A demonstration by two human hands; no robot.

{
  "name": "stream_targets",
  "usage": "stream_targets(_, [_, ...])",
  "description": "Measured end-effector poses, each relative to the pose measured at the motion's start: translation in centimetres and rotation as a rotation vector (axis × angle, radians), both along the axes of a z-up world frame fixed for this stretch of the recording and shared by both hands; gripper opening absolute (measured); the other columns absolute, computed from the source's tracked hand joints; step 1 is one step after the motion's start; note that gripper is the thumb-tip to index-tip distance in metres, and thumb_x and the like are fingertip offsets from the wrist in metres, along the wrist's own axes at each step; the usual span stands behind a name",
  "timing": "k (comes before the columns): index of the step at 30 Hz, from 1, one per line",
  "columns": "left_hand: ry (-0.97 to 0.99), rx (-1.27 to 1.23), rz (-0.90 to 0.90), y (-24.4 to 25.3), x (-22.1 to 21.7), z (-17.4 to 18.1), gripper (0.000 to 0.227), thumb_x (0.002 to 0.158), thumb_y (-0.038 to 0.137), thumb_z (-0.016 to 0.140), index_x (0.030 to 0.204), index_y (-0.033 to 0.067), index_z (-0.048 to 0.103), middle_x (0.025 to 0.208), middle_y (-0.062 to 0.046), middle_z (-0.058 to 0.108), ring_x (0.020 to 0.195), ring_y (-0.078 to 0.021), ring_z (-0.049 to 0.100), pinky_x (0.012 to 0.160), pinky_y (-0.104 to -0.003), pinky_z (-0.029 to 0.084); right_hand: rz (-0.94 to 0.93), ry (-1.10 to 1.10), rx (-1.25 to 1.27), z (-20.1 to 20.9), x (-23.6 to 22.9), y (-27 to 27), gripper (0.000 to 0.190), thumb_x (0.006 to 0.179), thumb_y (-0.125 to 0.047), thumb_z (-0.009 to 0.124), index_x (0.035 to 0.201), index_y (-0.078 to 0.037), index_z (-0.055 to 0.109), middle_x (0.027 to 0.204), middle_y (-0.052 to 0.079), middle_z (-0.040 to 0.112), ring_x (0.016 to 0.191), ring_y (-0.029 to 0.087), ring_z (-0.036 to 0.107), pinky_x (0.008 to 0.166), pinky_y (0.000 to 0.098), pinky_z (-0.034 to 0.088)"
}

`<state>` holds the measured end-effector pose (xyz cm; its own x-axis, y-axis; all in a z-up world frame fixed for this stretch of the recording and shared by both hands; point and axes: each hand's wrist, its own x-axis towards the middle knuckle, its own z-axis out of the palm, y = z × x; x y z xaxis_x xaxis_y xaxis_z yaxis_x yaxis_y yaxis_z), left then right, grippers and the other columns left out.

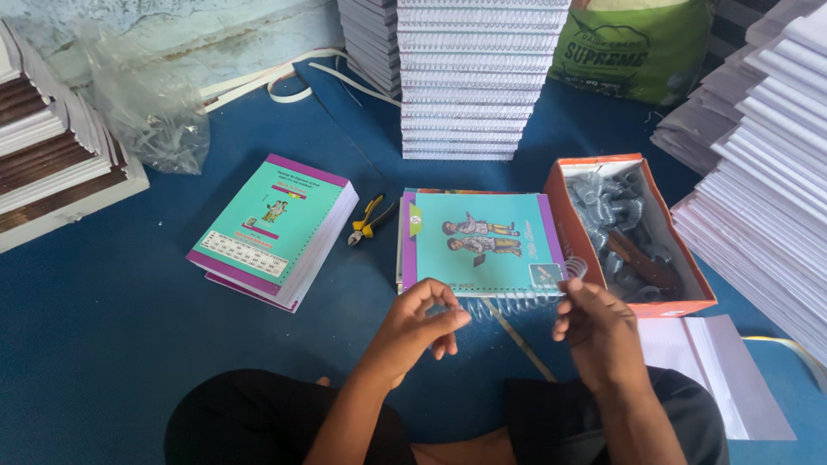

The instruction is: The person sits on the floor and inserts a plastic spiral binding wire into the punched holes of a notebook. They then close the spiral to secure the pages and place the finished notebook on a stack.

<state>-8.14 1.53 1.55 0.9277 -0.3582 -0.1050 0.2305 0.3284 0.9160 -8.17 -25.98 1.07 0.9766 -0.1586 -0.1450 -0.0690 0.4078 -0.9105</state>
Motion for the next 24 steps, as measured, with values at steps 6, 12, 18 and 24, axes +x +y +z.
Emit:
stream_targets(6, [0.090, 0.238, -0.094, -0.2, -0.2, -0.8, 0.013, 0.092, 0.011, 0.057, 0.095, 0.0012, 0.065, 0.089, -0.009, 0.067, 0.067, -0.0157, 0.071, 0.049, -0.025, 0.054, -0.036, -0.008, -0.043, 1.1, 0.4, -0.4, 0.020, 0.099, -0.019, 0.067, 0.099, 0.001, 0.071, 0.075, 0.006, 0.067, 0.060, 0.015, 0.062, 0.056, 0.0287, 0.051])
stream_targets(12, [0.414, -0.127, 0.066, -1.3, -0.2, -2.4, 0.016, 0.088, 0.013, 0.055, 0.094, 0.0042, 0.067, 0.092, -0.006, 0.069, 0.082, -0.0170, 0.069, 0.061, -0.031, 0.057, 0.019, 0.110, -0.202, 1.4, 0.5, 1.7, 0.024, 0.096, -0.019, 0.068, 0.098, 0.004, 0.072, 0.075, 0.009, 0.068, 0.059, 0.016, 0.062, 0.054, 0.0302, 0.049])
stream_targets(18, [0.459, -0.370, 0.264, -0.6, 0.7, -4.4, 0.021, 0.093, 0.028, 0.071, 0.096, 0.0082, 0.064, 0.091, -0.005, 0.063, 0.079, -0.0188, 0.059, 0.065, -0.036, 0.048, 0.132, 0.183, -0.172, 1.4, 0.4, 2.9, 0.025, 0.093, -0.019, 0.065, 0.099, 0.004, 0.073, 0.077, 0.010, 0.072, 0.059, 0.016, 0.063, 0.053, 0.0296, 0.051])
stream_targets(24, [0.340, -0.326, 0.424, 1.9, 2.1, -5.0, 0.020, 0.090, 0.026, 0.069, 0.096, 0.0080, 0.066, 0.094, -0.006, 0.067, 0.086, -0.0185, 0.062, 0.073, -0.040, 0.048, 0.037, 0.149, -0.180, 1.1, 1.7, 0.6, 0.022, 0.097, -0.019, 0.062, 0.098, 0.000, 0.072, 0.072, 0.006, 0.066, 0.052, 0.013, 0.055, 0.046, 0.0265, 0.043])
